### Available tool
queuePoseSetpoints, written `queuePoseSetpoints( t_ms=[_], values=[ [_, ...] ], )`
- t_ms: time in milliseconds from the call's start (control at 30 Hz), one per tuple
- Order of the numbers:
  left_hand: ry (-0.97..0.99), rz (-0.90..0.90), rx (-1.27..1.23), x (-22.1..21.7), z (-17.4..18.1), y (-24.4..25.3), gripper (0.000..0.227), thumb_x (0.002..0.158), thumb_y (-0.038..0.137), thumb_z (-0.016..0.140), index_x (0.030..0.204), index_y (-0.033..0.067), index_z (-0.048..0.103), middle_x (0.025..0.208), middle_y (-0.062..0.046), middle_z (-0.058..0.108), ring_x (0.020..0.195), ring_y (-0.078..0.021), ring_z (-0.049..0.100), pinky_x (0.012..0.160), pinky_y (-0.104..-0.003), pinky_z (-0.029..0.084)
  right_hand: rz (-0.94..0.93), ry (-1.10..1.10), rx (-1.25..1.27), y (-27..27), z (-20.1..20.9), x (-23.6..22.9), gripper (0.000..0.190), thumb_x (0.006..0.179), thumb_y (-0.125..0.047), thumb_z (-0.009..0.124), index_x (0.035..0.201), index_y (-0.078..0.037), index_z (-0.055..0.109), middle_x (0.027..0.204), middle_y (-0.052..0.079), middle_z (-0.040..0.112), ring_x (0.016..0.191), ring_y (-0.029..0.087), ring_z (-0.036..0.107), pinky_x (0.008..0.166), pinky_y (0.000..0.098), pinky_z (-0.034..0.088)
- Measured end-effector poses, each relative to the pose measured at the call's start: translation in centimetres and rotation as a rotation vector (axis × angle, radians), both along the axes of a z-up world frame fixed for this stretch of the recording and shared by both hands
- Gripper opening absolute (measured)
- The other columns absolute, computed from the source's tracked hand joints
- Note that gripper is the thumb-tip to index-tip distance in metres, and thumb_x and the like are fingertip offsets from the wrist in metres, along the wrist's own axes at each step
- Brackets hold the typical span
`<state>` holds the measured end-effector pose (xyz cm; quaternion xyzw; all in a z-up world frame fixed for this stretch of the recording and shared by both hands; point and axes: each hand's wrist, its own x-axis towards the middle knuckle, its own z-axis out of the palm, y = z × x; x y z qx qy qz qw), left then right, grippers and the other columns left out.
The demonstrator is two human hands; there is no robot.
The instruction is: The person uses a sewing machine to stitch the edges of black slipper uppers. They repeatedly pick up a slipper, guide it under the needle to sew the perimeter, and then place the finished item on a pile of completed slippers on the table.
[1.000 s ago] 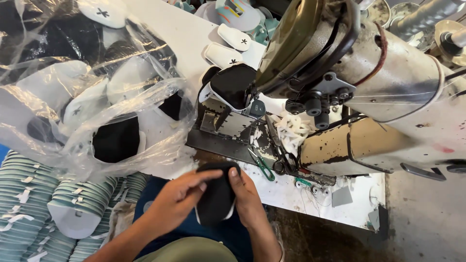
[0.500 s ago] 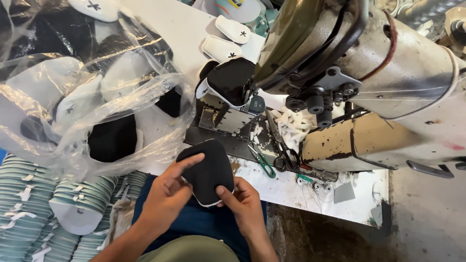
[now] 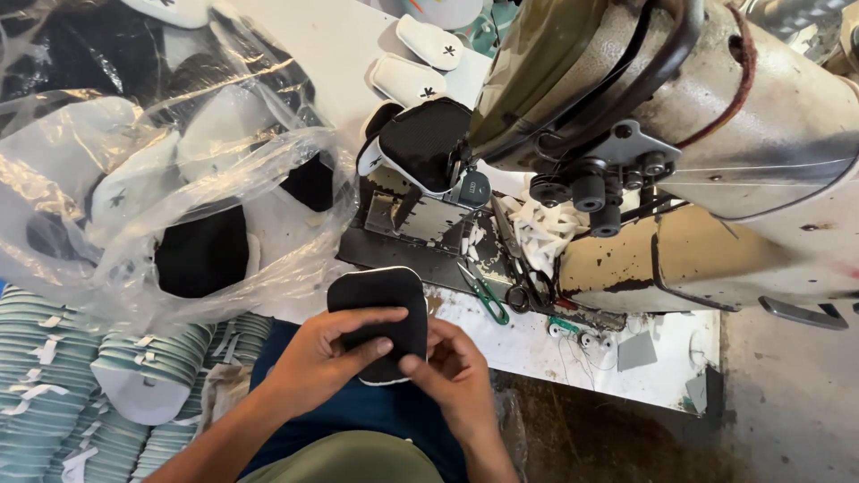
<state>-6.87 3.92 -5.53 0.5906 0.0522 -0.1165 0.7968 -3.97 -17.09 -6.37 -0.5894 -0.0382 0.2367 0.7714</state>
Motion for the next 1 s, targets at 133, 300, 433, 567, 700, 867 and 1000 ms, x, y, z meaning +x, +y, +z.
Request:
queuePoseSetpoints(
  t_ms=[133,300,433,567,700,867,1000],
  values=[
    [-0.067,-0.055,0.039,0.6,1.3,-0.3,0.049,0.086,0.000,0.074,0.134,0.0113,0.068,0.116,-0.002,0.074,0.100,-0.0063,0.067,0.085,-0.025,0.059,-0.089,0.009,0.033,-1.0,-1.0,1.1,0.047,0.088,0.002,0.076,0.133,0.003,0.062,0.103,0.004,0.067,0.097,0.014,0.063,0.092,0.0304,0.051],
    [-0.133,-0.061,0.043,1.2,1.5,-0.3,0.057,0.082,-0.005,0.078,0.135,0.0113,0.068,0.118,-0.003,0.071,0.102,-0.0083,0.066,0.086,-0.026,0.059,-0.042,-0.008,0.088,-0.9,-0.3,2.7,0.046,0.091,0.000,0.076,0.135,0.003,0.061,0.103,0.003,0.065,0.098,0.013,0.061,0.093,0.0295,0.049],
    [-0.142,-0.069,0.088,1.9,1.8,-0.6,0.061,0.081,-0.004,0.078,0.138,0.0125,0.067,0.118,-0.005,0.072,0.101,-0.0102,0.065,0.087,-0.026,0.058,-0.120,0.071,0.040,-0.6,-0.4,4.1,0.035,0.095,-0.008,0.071,0.127,0.004,0.066,0.108,0.007,0.073,0.099,0.013,0.066,0.091,0.0285,0.051],
    [-0.200,0.007,0.217,3.5,3.0,-1.2,0.062,0.080,-0.001,0.077,0.139,0.0145,0.064,0.126,-0.006,0.073,0.108,-0.0158,0.070,0.090,-0.029,0.057,-0.193,0.040,-0.123,-0.1,0.9,6.3,0.031,0.096,-0.011,0.072,0.122,0.006,0.073,0.106,0.009,0.077,0.095,0.013,0.069,0.087,0.0263,0.053],
    [-0.355,0.213,0.391,4.8,3.8,-3.3,0.064,0.080,0.000,0.080,0.140,0.0113,0.064,0.131,-0.014,0.069,0.120,-0.0262,0.068,0.100,-0.034,0.053,-0.246,0.018,-0.229,1.8,3.4,9.8,0.025,0.091,-0.007,0.074,0.113,0.004,0.075,0.098,0.009,0.078,0.086,0.011,0.069,0.079,0.0240,0.054],
    [-0.271,0.333,0.469,8.2,5.9,-3.4,0.074,0.078,0.004,0.083,0.145,0.0069,0.053,0.134,-0.019,0.060,0.121,-0.0272,0.063,0.098,-0.034,0.052,-0.392,-0.079,0.086,3.7,3.5,13.8,0.039,0.087,0.006,0.084,0.083,-0.011,0.050,0.080,0.000,0.062,0.068,0.005,0.055,0.063,0.0207,0.045],
    [-0.209,0.231,0.163,10.0,5.8,-0.9,0.072,0.081,-0.001,0.079,0.148,0.0062,0.053,0.137,-0.014,0.058,0.121,-0.0198,0.060,0.100,-0.032,0.053,-0.396,-0.079,0.079,3.9,3.6,13.4,0.043,0.088,0.007,0.079,0.079,-0.012,0.042,0.081,0.001,0.061,0.071,0.006,0.054,0.066,0.0215,0.045]
  ],
)
